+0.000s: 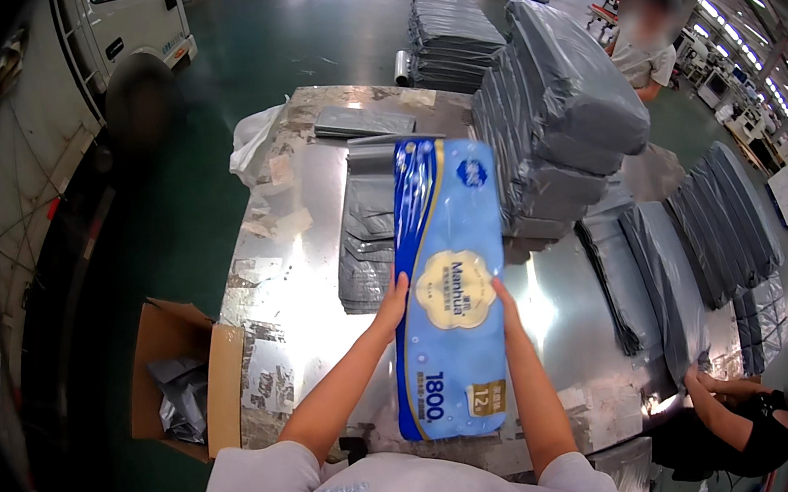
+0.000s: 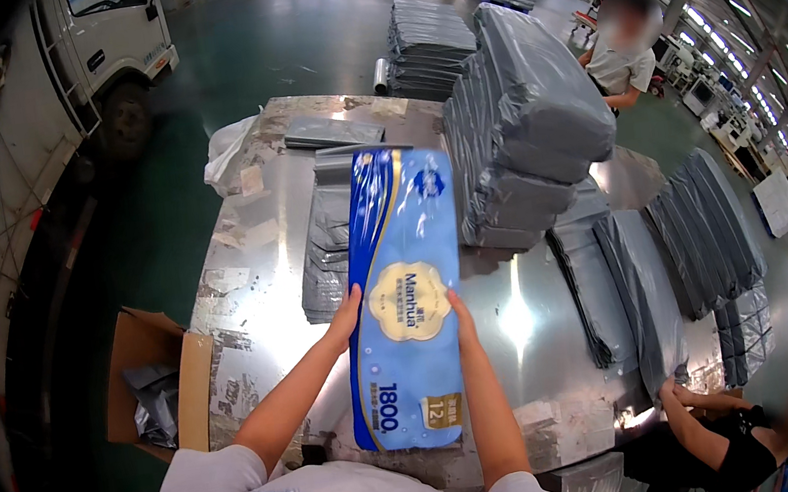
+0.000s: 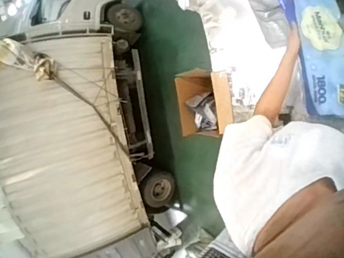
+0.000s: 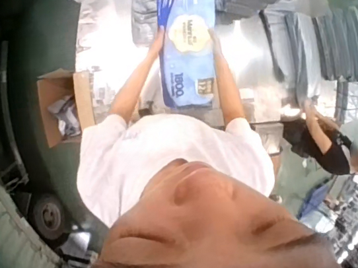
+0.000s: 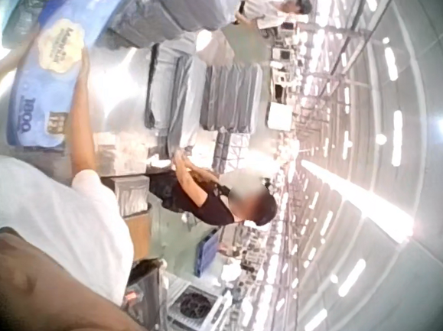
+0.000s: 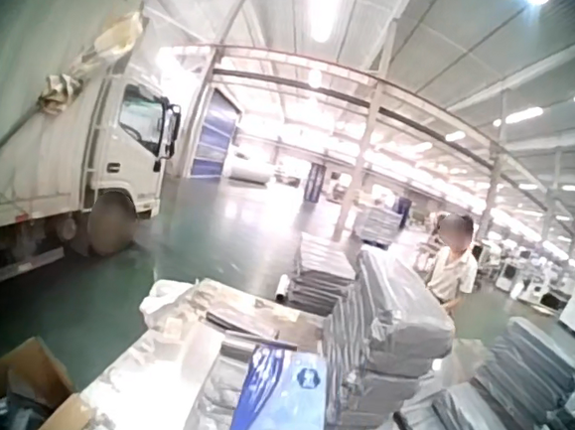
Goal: The person wraps rectangular packages in grey plastic bags on a metal table. They place each package into a bag, fold the plastic around it, and stack the wrapped items. Coworkers perform similar wrapping nearby.
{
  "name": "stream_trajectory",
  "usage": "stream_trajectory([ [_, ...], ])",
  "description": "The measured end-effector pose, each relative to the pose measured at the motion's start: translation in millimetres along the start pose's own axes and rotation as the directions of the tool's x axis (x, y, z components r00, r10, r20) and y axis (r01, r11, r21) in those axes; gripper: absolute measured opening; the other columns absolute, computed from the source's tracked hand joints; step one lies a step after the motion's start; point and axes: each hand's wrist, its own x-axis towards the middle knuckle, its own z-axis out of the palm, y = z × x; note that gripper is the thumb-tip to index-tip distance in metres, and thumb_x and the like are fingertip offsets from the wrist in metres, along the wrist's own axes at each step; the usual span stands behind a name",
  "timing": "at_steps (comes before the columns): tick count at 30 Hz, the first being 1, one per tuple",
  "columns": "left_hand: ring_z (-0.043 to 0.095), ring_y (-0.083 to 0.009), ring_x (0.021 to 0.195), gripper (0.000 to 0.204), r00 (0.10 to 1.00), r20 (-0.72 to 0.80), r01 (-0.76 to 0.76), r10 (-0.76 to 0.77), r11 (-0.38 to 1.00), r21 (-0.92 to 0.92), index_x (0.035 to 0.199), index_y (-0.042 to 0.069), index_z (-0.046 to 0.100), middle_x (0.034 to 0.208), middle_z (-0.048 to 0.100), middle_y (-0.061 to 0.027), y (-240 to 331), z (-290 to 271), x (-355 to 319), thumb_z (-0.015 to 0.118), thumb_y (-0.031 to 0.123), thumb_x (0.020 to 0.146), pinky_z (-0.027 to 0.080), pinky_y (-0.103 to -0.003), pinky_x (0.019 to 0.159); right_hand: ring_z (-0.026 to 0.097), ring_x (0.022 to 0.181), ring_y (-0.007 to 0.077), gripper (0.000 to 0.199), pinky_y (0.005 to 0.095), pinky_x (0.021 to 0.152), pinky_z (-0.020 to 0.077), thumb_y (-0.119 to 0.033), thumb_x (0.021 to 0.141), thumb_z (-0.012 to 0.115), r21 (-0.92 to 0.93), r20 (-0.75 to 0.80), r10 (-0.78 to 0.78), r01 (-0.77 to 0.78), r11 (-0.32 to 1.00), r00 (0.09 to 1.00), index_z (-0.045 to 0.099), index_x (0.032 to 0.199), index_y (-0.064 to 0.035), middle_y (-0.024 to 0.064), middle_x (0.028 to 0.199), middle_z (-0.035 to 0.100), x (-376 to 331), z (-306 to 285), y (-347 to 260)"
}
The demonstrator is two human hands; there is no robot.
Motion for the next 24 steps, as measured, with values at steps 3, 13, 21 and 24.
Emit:
stream_trajectory([
  [3,0.03,-0.0222,0.12,0.064,0.965,-0.091,0.252,-0.246,0.966,0.058,0.134,0.009,0.013,0.132,0.03,-0.0136,-65,-56,17,0.03,0.049,0.087,0.027,-0.03,0.096,0.052,0.097,0.0272,0.059,0.0342,0.085,0.0394,-0.049,0.084,0.038,-0.455,-0.227,0.001,-0.106,0.884,0.974,0.049,0.11,0.0016,0.0179,0.107,0.053,38,-18,58],
  [13,0.05,-0.0341,0.097,0.038,0.901,-0.117,-0.113,0.417,0.487,0.866,0.115,0.0,0.043,0.103,0.053,-0.0208,-22,-140,150,0.044,0.012,0.079,0.039,-0.037,0.084,0.049,0.09,0.028,0.023,0.037,0.08,0.0371,-0.02,0.074,0.055,-0.769,0.556,-0.428,0.245,-0.591,0.713,0.058,0.093,-0.0072,0.0109,0.094,0.056,226,-8,-70],
  [21,0.048,-0.0341,0.092,0.035,0.802,0.39,-0.456,0.452,0.043,0.889,0.097,0.001,0.044,0.093,0.052,-0.0191,-14,-135,290,0.057,0.01,0.065,0.039,-0.038,0.079,0.055,0.08,0.0316,0.019,0.0408,0.067,0.0446,-0.017,0.075,0.046,-0.689,0.432,-0.097,0.259,-0.677,0.897,0.052,0.088,-0.0059,0.0132,0.089,0.053,389,-61,-69],
  [24,0.049,-0.0301,0.089,0.035,0.841,0.368,-0.321,0.397,-0.181,0.93,0.093,0.003,0.046,0.09,0.051,-0.0135,-20,-139,320,0.059,0.009,0.061,0.04,-0.037,0.075,0.056,0.079,0.0332,0.018,0.0398,0.067,0.0441,-0.02,0.079,0.043,-0.805,0.385,-0.199,0.223,-0.55,0.901,0.052,0.088,-0.0064,0.0142,0.091,0.056,399,-69,-73],
])
